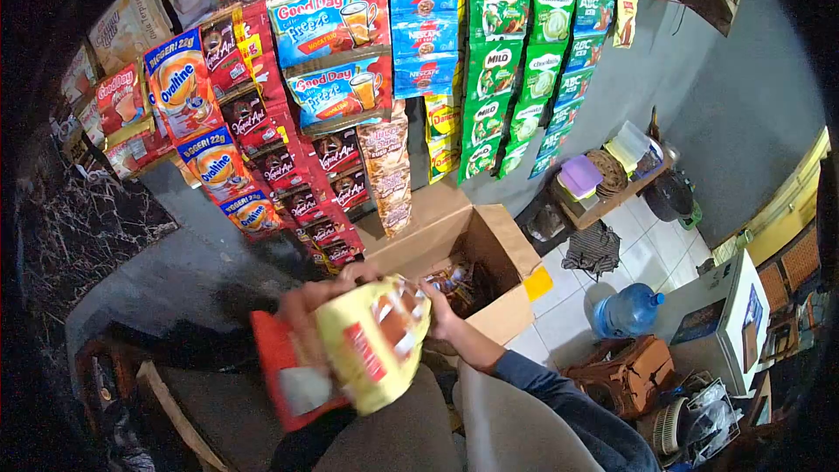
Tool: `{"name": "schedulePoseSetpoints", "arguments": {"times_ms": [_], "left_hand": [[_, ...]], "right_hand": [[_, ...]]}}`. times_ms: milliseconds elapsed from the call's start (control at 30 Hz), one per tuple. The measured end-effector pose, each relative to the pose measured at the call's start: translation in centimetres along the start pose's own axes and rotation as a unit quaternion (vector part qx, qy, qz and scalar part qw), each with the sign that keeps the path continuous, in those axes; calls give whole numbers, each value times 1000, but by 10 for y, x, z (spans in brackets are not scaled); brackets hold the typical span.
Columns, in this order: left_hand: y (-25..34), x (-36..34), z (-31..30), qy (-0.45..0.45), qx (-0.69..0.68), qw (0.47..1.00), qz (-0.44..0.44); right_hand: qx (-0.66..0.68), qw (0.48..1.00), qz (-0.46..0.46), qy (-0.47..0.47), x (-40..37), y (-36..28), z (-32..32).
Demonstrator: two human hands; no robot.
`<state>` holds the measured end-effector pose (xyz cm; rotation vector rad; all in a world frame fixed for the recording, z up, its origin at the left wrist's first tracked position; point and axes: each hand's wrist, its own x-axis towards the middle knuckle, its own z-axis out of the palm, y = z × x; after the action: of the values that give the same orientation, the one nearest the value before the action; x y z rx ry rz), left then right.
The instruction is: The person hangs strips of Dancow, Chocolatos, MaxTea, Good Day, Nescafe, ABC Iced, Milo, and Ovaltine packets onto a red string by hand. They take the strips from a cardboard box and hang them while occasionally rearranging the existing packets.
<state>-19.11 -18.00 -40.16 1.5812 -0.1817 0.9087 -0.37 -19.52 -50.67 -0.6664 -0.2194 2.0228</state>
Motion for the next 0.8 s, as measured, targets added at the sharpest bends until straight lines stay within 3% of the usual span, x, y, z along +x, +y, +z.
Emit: {"name": "schedulePoseSetpoints", "arguments": {"times_ms": [100, 200, 367, 400, 433, 467, 500, 533, 567, 667, 733, 767, 800], "left_hand": [[23, -70, -9, 25, -6, 1000, -7], [41, -85, -34, 55, -14, 998, -19], [71, -99, -85, 94, -17, 995, -28], [55, -67, -74, 100, -20, 994, -29], [76, -123, -87, 104, -25, 994, -31], [63, -93, -82, 108, -32, 993, -32], [83, -137, -102, 112, -39, 992, -33], [53, -70, -83, 115, -47, 992, -34], [96, -173, -124, 118, -56, 991, -35], [115, -232, -163, 127, -76, 988, -32], [89, -198, -141, 136, -87, 986, -32], [59, -143, -104, 142, -93, 985, -34], [64, -156, -112, 147, -99, 984, -37]], "right_hand": [[77, 995, -59, 5, 18, 12, -27], [71, 988, -103, 89, 25, 7, -62], [56, 970, -198, 131, -4, -50, -55], [50, 968, -208, 129, -22, -66, -33], [50, 966, -230, 111, -28, -76, -30], [43, 958, -255, 120, -35, -84, -24], [35, 950, -281, 131, -43, -91, -17], [39, 945, -294, 135, -47, -98, -11], [38, 943, -300, 136, -49, -102, -13], [50, 942, -317, 102, -52, -112, -17], [21, 936, -329, 125, -55, -118, -16], [-4, 930, -334, 151, -57, -118, -16], [-19, 906, -394, 154, -51, -117, -27]]}}
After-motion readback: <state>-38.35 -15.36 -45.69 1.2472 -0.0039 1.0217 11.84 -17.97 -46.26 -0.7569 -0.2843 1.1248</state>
